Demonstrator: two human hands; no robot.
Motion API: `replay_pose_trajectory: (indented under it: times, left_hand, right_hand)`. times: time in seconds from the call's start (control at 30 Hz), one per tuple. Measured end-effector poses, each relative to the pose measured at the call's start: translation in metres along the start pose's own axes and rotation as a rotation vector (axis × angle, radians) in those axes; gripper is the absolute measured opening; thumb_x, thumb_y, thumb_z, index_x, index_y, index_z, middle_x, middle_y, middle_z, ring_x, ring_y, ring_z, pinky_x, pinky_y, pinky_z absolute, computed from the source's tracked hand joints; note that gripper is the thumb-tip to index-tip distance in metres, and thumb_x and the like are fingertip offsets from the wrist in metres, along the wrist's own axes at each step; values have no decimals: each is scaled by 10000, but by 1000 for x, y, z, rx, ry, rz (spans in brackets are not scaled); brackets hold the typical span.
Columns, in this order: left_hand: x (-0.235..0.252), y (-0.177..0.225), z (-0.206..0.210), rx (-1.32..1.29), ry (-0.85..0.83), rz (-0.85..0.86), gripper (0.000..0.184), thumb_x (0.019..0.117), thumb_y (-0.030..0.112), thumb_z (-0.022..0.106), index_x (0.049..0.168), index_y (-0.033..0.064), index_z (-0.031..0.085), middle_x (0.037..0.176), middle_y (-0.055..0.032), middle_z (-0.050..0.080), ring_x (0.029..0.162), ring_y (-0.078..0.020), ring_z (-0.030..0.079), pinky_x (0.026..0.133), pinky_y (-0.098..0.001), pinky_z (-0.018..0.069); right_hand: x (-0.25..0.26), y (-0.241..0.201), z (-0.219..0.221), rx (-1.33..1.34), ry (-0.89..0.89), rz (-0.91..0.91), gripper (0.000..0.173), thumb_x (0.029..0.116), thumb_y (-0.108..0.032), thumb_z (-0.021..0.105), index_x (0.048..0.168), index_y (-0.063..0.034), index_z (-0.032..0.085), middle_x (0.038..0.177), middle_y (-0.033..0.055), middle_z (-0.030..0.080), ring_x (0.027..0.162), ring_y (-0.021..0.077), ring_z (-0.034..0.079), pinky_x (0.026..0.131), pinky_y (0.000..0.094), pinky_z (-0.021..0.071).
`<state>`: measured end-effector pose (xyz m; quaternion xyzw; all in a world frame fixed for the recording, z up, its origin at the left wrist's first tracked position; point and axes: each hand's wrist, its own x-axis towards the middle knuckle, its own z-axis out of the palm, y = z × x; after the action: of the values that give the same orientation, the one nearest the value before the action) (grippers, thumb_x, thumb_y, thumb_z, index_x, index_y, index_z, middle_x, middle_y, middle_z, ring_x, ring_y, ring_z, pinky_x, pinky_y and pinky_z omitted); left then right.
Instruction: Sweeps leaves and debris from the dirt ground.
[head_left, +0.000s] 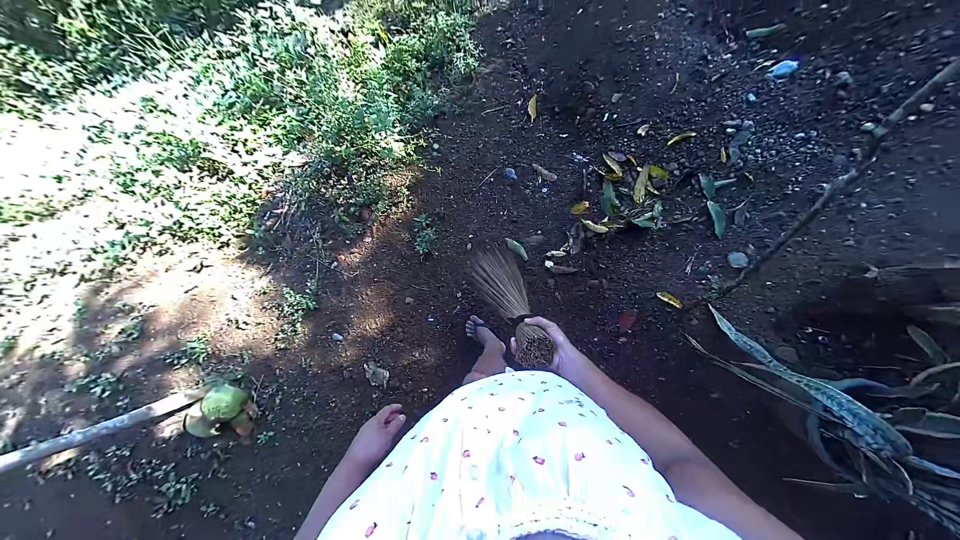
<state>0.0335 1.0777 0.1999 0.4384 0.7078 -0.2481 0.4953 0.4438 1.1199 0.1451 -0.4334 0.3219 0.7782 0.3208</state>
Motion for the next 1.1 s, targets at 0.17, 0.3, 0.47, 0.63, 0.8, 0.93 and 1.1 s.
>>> replay_pose_trajectory:
  times: [0.17,0.3,0.47,0.63,0.8,0.93,1.1]
  left_hand:
    - [26,-32,-71,43,18,10,484,1088,329,536,1504,86,498,1382,-168,644,1279,-292,629,1122,-507,464]
    - [48,-78,-134,61,94,-23,470,1082,337,545,1492,107,518,1377,-160,650,1271,-295,635,1110,-526,476]
    - [79,-131,-183,98,154,-127,459,1085,337,542,1457,69,548,1327,-213,663,1248,-369,634,1090,-585,466]
    - [122,-103,-195,137,60,-160,441,1090,345,531,1438,77,570,1379,-175,641,1301,-349,605,1127,-538,447]
    - [179,-32,-205,273,18,27,456,1071,443,512,1436,181,591,1358,-101,675,1262,-270,645,1105,-546,487]
    - [150,107,-224,155,53,24,417,1103,303,500,1461,93,549,1362,-205,643,1268,-353,623,1105,-571,459]
    - [225,57,-267,238,-14,24,421,1092,339,522,1439,106,578,1366,-156,659,1271,-303,633,1115,-528,474]
  right_hand:
    - [38,-17,-14,182,49,-110,326,1009,-400,479,1078,-88,547,830,112,642,635,209,648,529,340,565]
    - [53,-75,-55,257,307,-439,299,1003,-380,512,1149,-121,543,924,90,638,758,197,656,630,384,575]
    - [82,-70,-16,-7,572,-610,648,947,-193,683,1504,-81,370,1272,181,596,1072,269,624,851,477,547]
    - [77,-71,53,85,215,-487,111,1002,-180,528,1044,-80,554,799,92,638,664,192,642,585,379,569]
    - [97,-85,118,61,14,-193,216,998,-262,553,1073,-61,575,800,120,647,652,215,648,572,384,573]
    - [137,-106,136,143,-110,-87,259,1025,-348,471,1018,-110,572,785,71,631,637,175,636,553,346,559]
    - [145,-185,52,363,125,-357,286,1020,-358,455,1101,-101,550,851,80,634,690,186,648,580,353,573]
